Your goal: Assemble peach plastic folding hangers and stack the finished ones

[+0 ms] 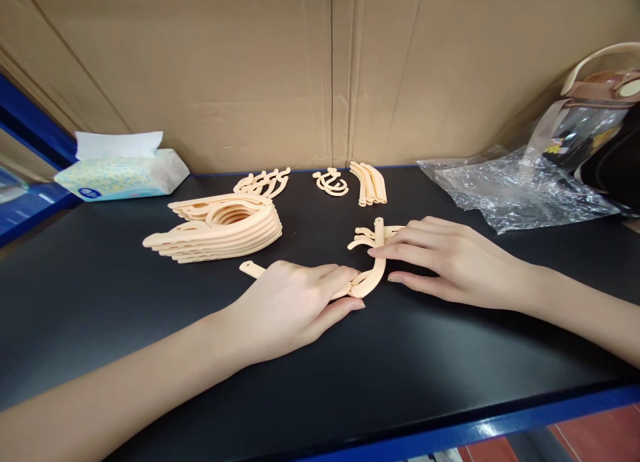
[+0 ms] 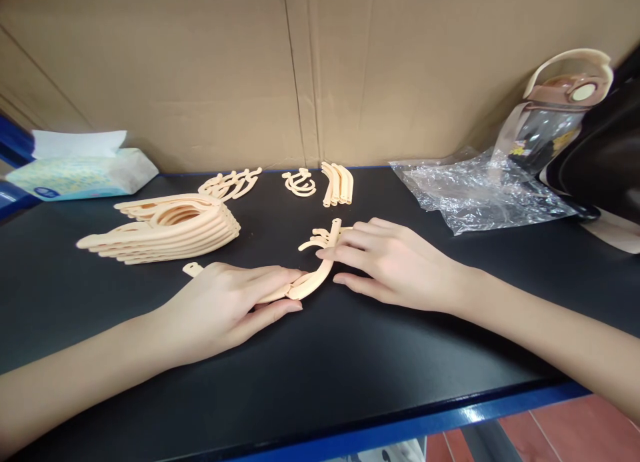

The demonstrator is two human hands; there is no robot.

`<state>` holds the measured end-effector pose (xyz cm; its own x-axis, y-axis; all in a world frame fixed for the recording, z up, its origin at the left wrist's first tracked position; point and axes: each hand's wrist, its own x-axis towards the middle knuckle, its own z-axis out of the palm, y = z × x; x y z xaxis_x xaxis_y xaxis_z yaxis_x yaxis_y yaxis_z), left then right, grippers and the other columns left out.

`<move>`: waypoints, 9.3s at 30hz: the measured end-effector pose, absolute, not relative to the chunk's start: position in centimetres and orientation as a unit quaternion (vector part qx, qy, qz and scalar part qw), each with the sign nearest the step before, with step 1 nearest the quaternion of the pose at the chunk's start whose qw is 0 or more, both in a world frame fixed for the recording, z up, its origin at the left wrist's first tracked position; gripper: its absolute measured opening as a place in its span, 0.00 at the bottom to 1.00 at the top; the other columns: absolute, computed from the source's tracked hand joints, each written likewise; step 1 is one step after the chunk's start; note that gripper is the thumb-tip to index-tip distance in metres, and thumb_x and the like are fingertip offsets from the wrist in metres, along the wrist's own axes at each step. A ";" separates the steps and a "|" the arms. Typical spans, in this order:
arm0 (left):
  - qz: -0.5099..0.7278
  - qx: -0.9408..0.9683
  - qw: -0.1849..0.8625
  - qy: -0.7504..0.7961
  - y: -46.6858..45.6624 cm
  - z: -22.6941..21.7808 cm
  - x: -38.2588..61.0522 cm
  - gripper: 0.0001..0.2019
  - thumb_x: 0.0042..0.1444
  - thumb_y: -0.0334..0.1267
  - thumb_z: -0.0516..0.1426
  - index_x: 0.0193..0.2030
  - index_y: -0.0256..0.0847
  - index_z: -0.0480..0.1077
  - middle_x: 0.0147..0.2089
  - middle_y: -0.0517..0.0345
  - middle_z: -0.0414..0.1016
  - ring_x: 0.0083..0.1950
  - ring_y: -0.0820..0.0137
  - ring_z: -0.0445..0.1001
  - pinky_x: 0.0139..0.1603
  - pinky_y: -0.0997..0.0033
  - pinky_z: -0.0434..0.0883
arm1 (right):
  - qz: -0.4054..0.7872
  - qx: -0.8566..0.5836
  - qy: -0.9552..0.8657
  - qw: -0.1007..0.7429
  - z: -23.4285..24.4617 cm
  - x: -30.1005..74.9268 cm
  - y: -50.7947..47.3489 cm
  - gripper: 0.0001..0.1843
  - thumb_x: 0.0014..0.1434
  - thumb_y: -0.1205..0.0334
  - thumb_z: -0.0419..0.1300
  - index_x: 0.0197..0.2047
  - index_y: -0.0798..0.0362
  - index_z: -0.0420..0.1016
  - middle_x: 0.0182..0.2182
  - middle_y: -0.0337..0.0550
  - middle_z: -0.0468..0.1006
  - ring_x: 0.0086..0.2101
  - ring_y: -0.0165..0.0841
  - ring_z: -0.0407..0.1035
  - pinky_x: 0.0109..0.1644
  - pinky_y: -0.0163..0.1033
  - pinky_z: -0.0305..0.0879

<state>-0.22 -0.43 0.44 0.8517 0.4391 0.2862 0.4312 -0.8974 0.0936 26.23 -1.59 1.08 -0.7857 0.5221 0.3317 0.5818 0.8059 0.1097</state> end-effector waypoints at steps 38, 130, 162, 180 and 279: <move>0.102 0.962 0.039 0.251 -0.5 0.5 -0.3 0.11 0.69 0.42 0.51 0.53 0.42 0.68 0.41 0.64 0.80 0.32 0.67 0.80 0.26 0.70 0.66 | -0.097 -0.295 -0.941 0.132 1.2 26.4 -1.6 0.17 0.69 0.60 0.53 0.58 0.55 0.70 0.52 0.51 0.77 0.43 0.38 0.73 0.46 0.44 0.69; 0.086 0.962 0.038 0.256 -0.6 0.5 -0.3 0.12 0.69 0.41 0.50 0.54 0.42 0.68 0.43 0.63 0.80 0.35 0.68 0.81 0.28 0.71 0.68 | -0.088 -0.363 -0.918 0.133 0.8 27.2 -1.0 0.19 0.70 0.56 0.51 0.60 0.53 0.67 0.50 0.50 0.77 0.45 0.40 0.74 0.48 0.47 0.69; 0.089 0.963 0.032 0.251 -0.6 0.5 -0.4 0.12 0.70 0.42 0.50 0.55 0.43 0.67 0.43 0.65 0.79 0.34 0.68 0.80 0.27 0.70 0.67 | -0.071 -0.358 -0.923 0.119 1.0 27.2 -1.1 0.22 0.70 0.56 0.51 0.63 0.54 0.65 0.51 0.49 0.76 0.48 0.40 0.72 0.52 0.47 0.69; 0.092 0.963 0.031 0.250 -0.7 0.5 -0.4 0.12 0.69 0.41 0.51 0.55 0.42 0.68 0.43 0.65 0.79 0.35 0.68 0.81 0.27 0.69 0.68 | -0.061 -0.358 -0.924 0.116 1.1 27.3 -1.0 0.22 0.70 0.56 0.51 0.63 0.54 0.66 0.51 0.49 0.75 0.49 0.40 0.72 0.53 0.46 0.69; 0.171 0.972 0.024 0.161 -1.1 0.8 -0.1 0.11 0.66 0.42 0.54 0.51 0.42 0.68 0.31 0.67 0.72 0.30 0.74 0.75 0.24 0.72 0.60 | 0.121 -0.318 -0.916 0.212 1.6 26.3 -2.0 0.22 0.60 0.49 0.64 0.53 0.49 0.68 0.51 0.49 0.70 0.50 0.38 0.69 0.52 0.42 0.70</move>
